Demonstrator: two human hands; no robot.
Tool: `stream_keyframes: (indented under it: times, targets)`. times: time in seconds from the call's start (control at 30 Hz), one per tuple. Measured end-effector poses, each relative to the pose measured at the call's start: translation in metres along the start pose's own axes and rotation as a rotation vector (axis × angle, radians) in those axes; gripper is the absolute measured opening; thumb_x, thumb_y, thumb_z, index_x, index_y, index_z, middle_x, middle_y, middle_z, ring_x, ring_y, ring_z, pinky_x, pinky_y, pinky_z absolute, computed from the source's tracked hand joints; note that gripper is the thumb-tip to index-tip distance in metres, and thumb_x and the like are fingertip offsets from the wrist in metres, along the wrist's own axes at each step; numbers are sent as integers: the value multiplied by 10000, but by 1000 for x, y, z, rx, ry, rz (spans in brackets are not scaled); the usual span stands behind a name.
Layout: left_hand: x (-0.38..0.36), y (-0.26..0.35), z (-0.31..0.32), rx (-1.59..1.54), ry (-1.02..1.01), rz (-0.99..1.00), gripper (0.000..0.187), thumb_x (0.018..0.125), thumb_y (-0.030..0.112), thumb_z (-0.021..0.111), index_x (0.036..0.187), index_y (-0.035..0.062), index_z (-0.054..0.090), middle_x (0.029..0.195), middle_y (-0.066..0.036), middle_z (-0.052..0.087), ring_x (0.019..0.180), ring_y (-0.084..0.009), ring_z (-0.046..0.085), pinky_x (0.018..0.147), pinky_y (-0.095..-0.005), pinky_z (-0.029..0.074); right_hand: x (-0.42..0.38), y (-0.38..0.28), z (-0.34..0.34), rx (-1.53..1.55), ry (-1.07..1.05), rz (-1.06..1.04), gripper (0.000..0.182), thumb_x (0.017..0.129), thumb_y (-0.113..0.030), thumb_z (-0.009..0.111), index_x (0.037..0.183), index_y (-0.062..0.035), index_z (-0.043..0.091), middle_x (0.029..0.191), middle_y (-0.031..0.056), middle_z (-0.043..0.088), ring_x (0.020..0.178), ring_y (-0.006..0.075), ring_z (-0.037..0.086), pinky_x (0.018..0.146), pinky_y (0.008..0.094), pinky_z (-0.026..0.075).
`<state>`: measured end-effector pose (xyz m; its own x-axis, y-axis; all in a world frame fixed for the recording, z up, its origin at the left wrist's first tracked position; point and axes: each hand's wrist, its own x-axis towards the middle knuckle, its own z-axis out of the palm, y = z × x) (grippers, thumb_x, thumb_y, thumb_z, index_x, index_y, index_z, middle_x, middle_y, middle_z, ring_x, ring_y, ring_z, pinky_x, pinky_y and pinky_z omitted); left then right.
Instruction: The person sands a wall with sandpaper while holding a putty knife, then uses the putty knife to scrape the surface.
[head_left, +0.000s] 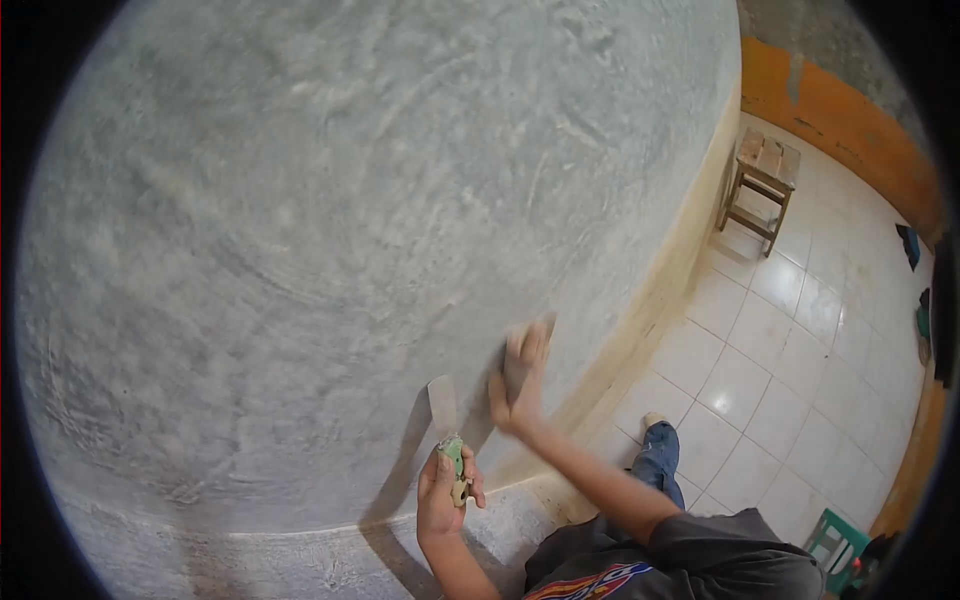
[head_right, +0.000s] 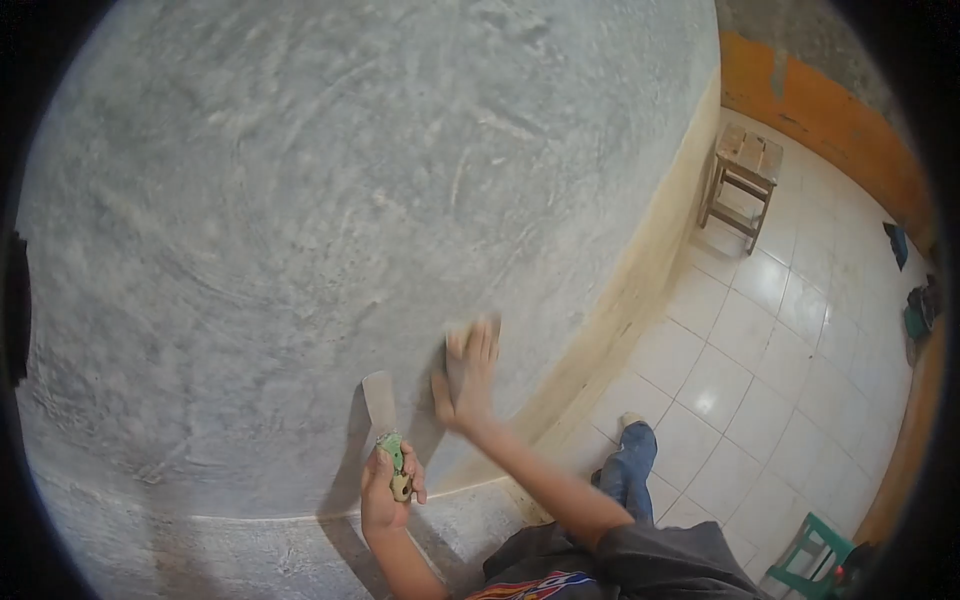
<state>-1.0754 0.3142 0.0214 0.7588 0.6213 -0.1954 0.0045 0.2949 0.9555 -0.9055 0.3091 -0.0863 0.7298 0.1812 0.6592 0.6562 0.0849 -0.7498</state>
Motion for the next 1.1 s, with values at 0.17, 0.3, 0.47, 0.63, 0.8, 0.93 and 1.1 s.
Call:
stream_keyframes:
  times: [0.17,0.3,0.47,0.63,0.8,0.93,1.1]
  targets:
    - [6,-4,-2,58,-52,-37,370,974,377,492,1048,15,528,737,-41,508,515,-127,494,418,-256,411,-80,48,2,182,-64,225,723,894,-96,523,1463,80,113,1523,308,74,1401,508,3,1132,536,87]
    - [7,-10,-3,68,0,-93,380,980,385,475,1055,15,520,719,-36,495,503,-116,480,418,-258,412,37,87,-19,278,252,332,645,947,-147,485,1452,88,160,1524,290,122,1438,396,33,1154,448,60]
    - [16,-17,7,52,-61,-153,397,984,404,455,1064,18,504,727,-27,475,507,-107,470,419,-258,412,-25,71,0,125,155,390,606,995,-190,371,1448,113,104,1544,263,2,1441,365,-45,1158,410,0]
    - [24,-25,12,72,-67,-219,407,985,411,448,1071,16,491,735,-34,464,520,-112,465,422,-263,420,-48,80,-1,131,110,391,619,988,-203,373,1443,130,117,1536,297,16,1439,384,-17,1160,419,9]
    - [33,-35,19,63,-67,-268,402,988,405,441,1082,17,485,735,-30,464,522,-115,467,420,-266,418,18,137,-16,174,292,430,637,1000,-261,388,1454,98,123,1548,258,49,1445,348,22,1162,398,44]
    - [49,-41,41,77,-50,-317,393,992,396,436,1091,19,480,734,-29,461,526,-116,471,416,-268,414,19,152,-24,46,246,375,628,994,-223,408,1462,83,121,1552,249,49,1447,345,17,1163,408,32]
    - [83,-44,77,102,-78,-364,378,995,386,436,1092,24,481,733,-26,458,529,-115,471,424,-262,411,-36,146,-25,205,118,475,619,983,-186,414,1463,82,130,1559,234,19,1450,337,-31,1162,422,-11]
